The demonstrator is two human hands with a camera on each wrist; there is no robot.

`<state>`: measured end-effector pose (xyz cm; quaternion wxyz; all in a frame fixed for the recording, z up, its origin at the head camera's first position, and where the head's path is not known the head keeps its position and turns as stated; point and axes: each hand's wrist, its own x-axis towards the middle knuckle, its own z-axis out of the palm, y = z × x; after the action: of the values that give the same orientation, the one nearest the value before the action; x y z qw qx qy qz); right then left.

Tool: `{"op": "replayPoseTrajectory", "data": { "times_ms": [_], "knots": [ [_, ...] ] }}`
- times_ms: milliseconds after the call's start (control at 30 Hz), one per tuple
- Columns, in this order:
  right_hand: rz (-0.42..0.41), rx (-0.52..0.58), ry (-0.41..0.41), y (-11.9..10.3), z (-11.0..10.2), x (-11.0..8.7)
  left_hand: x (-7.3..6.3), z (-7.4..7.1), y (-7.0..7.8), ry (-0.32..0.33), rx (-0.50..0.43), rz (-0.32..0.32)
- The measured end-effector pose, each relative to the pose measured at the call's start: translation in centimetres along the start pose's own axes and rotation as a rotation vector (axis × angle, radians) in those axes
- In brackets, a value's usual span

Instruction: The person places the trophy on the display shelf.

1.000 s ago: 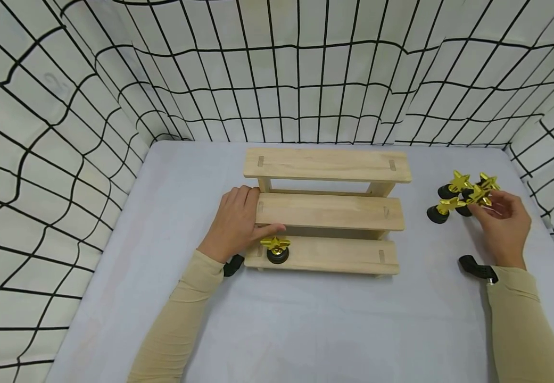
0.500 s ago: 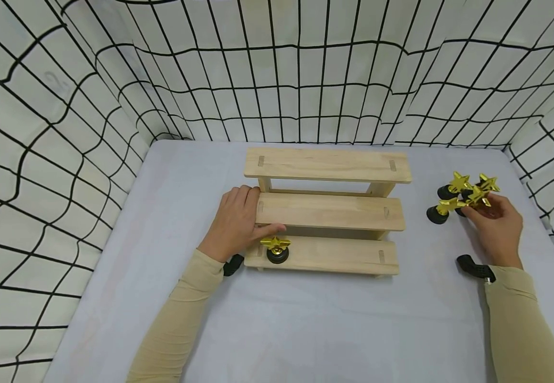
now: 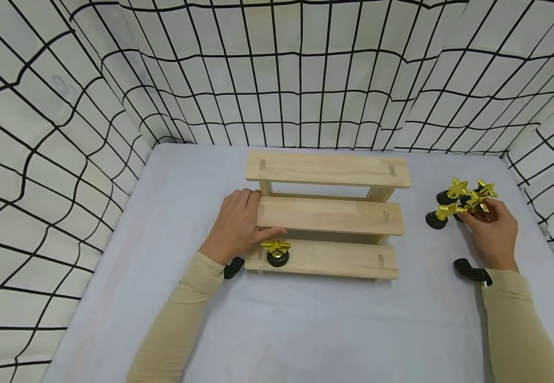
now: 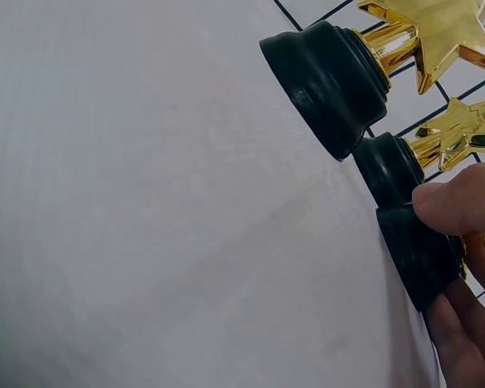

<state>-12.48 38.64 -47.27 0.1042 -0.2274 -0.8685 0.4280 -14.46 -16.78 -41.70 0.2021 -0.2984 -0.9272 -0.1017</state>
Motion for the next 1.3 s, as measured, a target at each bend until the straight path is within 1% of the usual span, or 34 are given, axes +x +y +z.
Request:
{"op": "replayPoseTrajectory", "data": {
  "times_ms": [167,333,467,700,900,1100,1300],
  "knots": [
    [-0.020,0.005,-0.007,0.1,0.0,0.0,0.0,0.1,0.1,0.017,0.003,0.005],
    [-0.018,-0.054,-0.010,0.2,0.0,0.0,0.0,0.0,0.1,0.019,0.006,0.004],
    [0.011,-0.092,-0.002,0.3,0.0,0.0,0.1,0.0,0.2,0.012,0.008,0.000],
    [0.057,-0.108,0.033,0.3,0.1,-0.2,0.1,0.1,0.2,0.011,0.003,-0.004],
    [0.057,-0.134,0.017,0.2,-0.1,-0.6,0.0,0.1,0.2,-0.005,0.000,-0.019],
    [0.050,-0.137,0.003,-0.1,-0.2,-1.0,-0.1,0.2,0.2,-0.009,-0.001,-0.024],
    [0.049,-0.137,-0.001,-0.3,-0.4,-1.2,0.0,0.1,0.2,0.015,-0.007,-0.015]
  ]
}}
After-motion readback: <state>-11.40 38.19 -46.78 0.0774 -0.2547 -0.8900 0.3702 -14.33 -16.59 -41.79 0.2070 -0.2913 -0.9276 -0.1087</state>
